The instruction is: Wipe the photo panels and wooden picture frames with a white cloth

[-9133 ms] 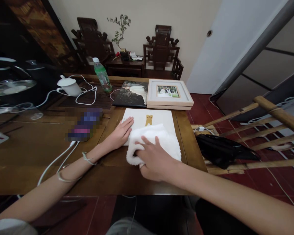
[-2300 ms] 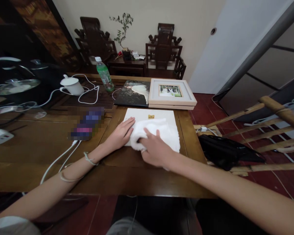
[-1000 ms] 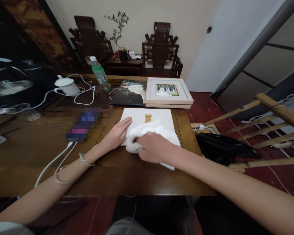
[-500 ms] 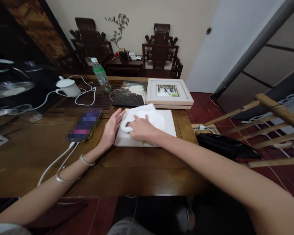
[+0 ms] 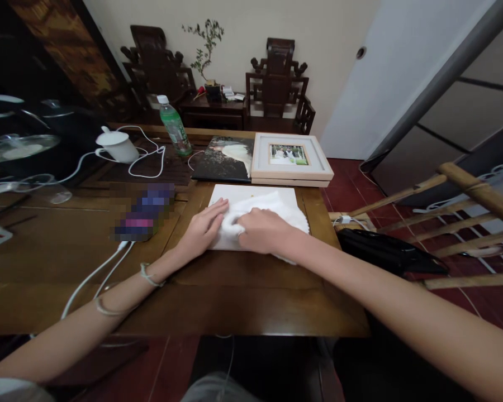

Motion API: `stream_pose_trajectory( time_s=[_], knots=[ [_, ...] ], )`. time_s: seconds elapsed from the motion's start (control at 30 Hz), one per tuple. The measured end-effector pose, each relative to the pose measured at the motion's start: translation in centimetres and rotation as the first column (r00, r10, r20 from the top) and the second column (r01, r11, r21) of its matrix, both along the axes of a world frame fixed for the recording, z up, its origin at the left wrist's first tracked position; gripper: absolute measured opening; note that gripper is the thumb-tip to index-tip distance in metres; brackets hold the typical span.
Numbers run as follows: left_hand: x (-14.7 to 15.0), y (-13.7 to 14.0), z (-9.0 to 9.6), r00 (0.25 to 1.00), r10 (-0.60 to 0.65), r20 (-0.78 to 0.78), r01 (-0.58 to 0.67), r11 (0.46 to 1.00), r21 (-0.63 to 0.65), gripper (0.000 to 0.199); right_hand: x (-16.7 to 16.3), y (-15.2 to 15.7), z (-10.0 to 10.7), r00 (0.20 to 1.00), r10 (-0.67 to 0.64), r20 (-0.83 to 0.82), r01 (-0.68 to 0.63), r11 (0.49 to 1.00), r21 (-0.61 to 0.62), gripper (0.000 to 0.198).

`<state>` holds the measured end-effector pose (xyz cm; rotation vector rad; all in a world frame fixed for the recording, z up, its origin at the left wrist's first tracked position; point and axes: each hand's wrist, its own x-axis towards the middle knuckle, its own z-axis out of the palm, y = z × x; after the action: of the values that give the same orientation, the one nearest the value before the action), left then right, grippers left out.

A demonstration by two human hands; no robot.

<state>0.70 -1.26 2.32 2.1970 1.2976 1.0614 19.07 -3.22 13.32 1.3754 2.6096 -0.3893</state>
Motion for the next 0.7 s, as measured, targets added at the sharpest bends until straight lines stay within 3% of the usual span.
stream_pose_trajectory(
  time_s=[0.13, 0.27, 0.5, 0.7],
  knots=[
    [-0.1, -0.1, -0.7, 0.984, -0.046, -0.175, 0.049, 0.999, 0.009, 0.038, -0.1, 4.0, -1.6, 0.996, -0.059, -0.067, 0.066, 0.992, 0.109, 0.038],
    [-0.3, -0.1, -0.8, 0.969, -0.039, -0.242, 0.055, 0.997, 0.060, 0.038, -2.0, 7.2, -1.9, 0.992, -0.062, -0.112, 0.075, 0.991, 0.113, 0.040],
    [-0.6, 0.4, -0.5, 0.965, -0.085, -0.247, 0.116, 0.987, 0.115, 0.035, -6.4, 9.5, -1.8, 0.988, 0.089, -0.127, -0.072, 0.989, 0.132, 0.035],
    [-0.5, 0.0, -0.5, 0.964, -0.035, -0.264, 0.059, 0.995, 0.084, 0.035, -3.8, 10.3, -0.8, 0.983, -0.108, -0.151, 0.117, 0.992, 0.053, 0.035]
  ],
)
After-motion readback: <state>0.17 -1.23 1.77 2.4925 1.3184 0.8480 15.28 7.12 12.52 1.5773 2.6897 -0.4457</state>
